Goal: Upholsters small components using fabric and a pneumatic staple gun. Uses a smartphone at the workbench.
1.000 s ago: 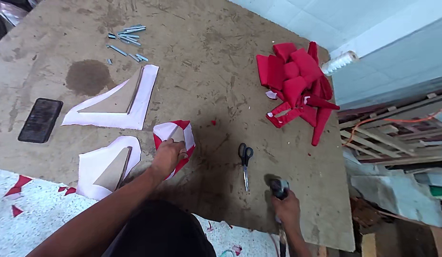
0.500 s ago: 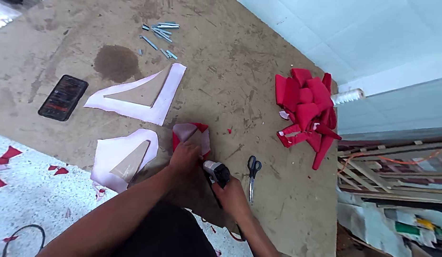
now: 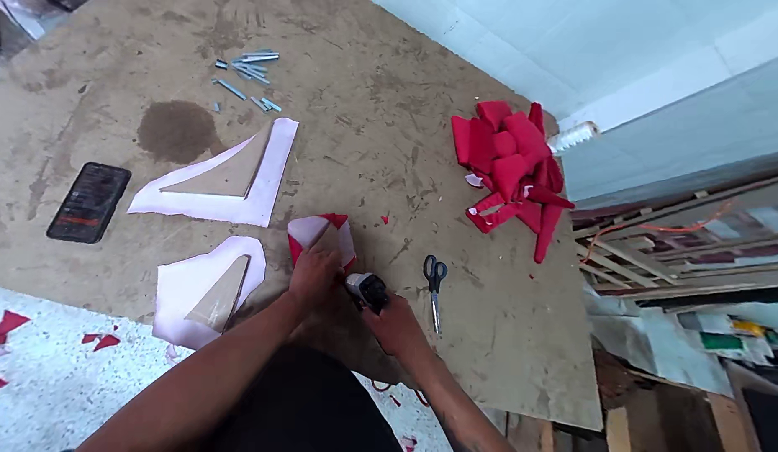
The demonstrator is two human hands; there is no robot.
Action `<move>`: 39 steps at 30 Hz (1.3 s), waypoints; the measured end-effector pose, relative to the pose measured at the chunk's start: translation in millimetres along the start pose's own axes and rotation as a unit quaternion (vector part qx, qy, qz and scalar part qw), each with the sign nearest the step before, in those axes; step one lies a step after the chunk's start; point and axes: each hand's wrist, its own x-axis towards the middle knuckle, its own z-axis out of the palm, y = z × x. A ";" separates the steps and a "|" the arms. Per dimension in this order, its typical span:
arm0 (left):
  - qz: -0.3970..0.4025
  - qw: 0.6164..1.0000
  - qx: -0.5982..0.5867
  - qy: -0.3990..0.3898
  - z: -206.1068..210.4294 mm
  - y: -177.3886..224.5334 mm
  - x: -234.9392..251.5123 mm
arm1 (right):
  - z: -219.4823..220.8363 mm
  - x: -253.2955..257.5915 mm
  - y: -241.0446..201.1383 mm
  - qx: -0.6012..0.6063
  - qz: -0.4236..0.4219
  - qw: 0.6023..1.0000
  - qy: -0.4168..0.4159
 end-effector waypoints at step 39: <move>-0.192 0.974 0.077 -0.091 -8.7 92.8 14.1 | -123.1 -19.0 390.6 0.298 0.142 0.906 0.267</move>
